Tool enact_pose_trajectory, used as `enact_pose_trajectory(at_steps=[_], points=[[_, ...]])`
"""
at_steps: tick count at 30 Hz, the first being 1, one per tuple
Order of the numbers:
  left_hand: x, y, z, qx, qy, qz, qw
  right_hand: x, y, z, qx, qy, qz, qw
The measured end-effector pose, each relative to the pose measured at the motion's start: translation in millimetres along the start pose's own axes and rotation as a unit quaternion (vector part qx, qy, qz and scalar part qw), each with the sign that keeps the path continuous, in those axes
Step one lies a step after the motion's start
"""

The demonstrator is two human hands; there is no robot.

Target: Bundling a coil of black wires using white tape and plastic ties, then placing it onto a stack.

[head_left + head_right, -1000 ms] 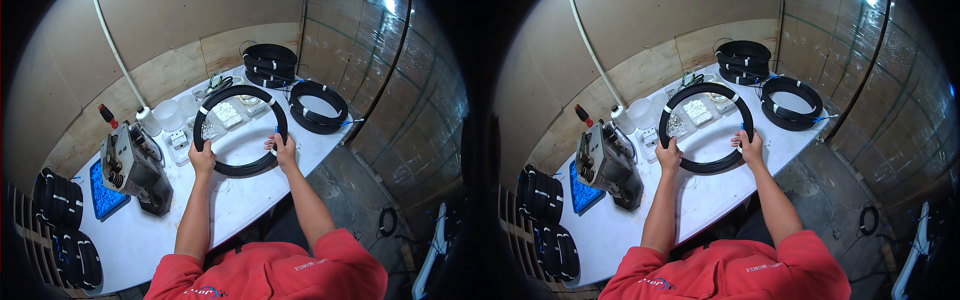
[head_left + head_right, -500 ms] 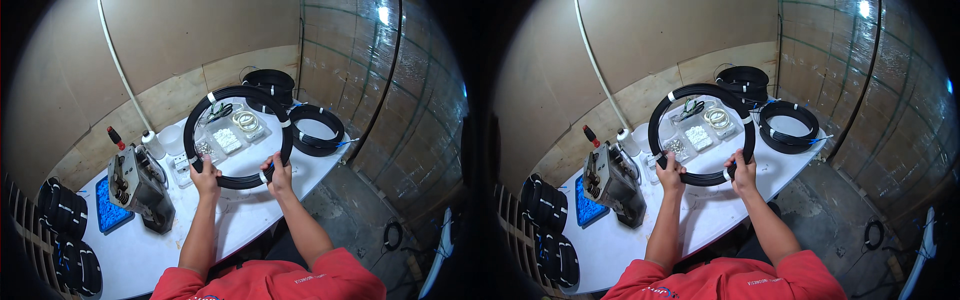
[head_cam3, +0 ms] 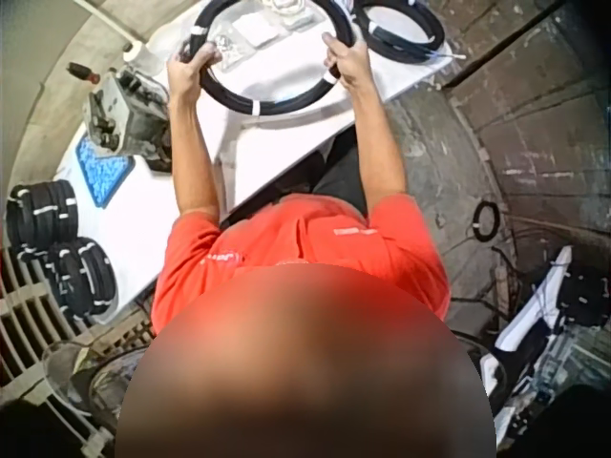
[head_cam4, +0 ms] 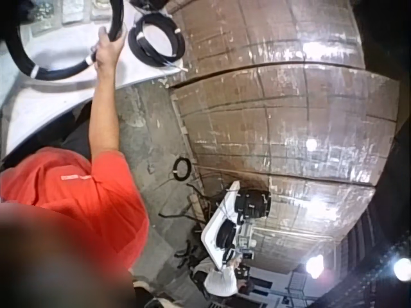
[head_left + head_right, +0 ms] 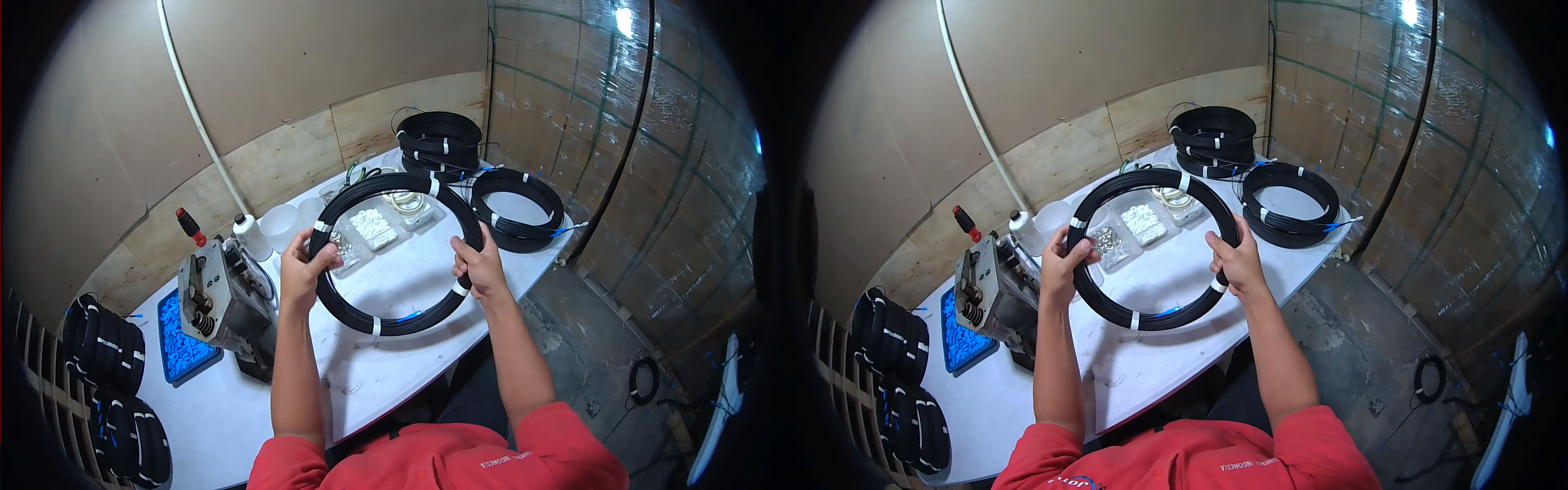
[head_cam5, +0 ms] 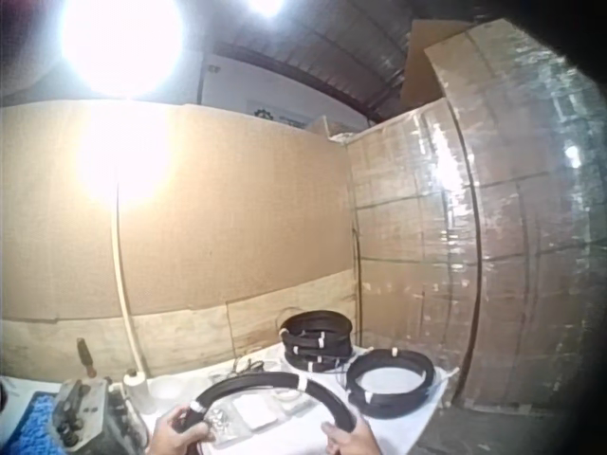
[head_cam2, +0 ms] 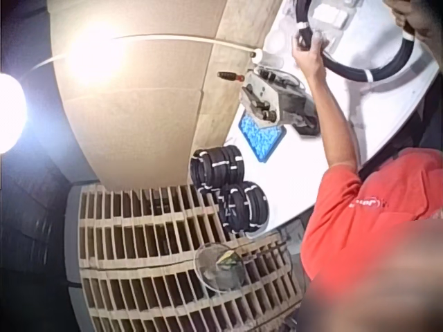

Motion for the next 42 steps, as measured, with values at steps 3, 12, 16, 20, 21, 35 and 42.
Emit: enact_pose_trajectory(at_steps=[3, 12, 16, 20, 21, 35, 42], points=[[21.3, -2.7, -23.6, 0.027, -0.07, 0.012, 0.997, 21.1, 15.0, -15.5, 0.025, -0.036, 0.028, 0.999], [21.6, -9.6, -18.2, -0.036, -0.088, 0.065, 0.993, 8.8, 5.4, -2.2, 0.116, 0.034, -0.018, 0.992], [19.6, -5.4, -6.2, -0.069, -0.101, 0.042, 0.992, 12.8, 3.6, -1.7, 0.076, 0.091, -0.045, 0.992], [18.8, -5.0, -6.2, -0.067, -0.123, 0.028, 0.99, 9.8, -2.5, 8.9, -0.026, 0.106, -0.137, 0.985], [18.7, -4.6, -7.0, -0.023, -0.105, 0.008, 0.994, 8.5, -6.0, 10.6, -0.07, 0.103, -0.134, 0.983], [7.5, -12.6, -47.2, 0.071, -0.175, 0.065, 0.98, 20.7, 15.7, -15.3, 0.178, -0.05, 0.002, 0.983], [20.0, 12.4, -30.0, -0.016, -0.13, 0.08, 0.988, -10.0, -17.6, 10.5, 0.152, 0.036, 0.046, 0.987]])
Point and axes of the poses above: each hand's wrist, its own x-axis away from the middle knuckle, its own y-axis out of the palm, z = x × y, the point moved 5 cm from there along -x, towards the middle knuckle, and after that the axes turned 4 degrees about x, right-handed, at the moved point
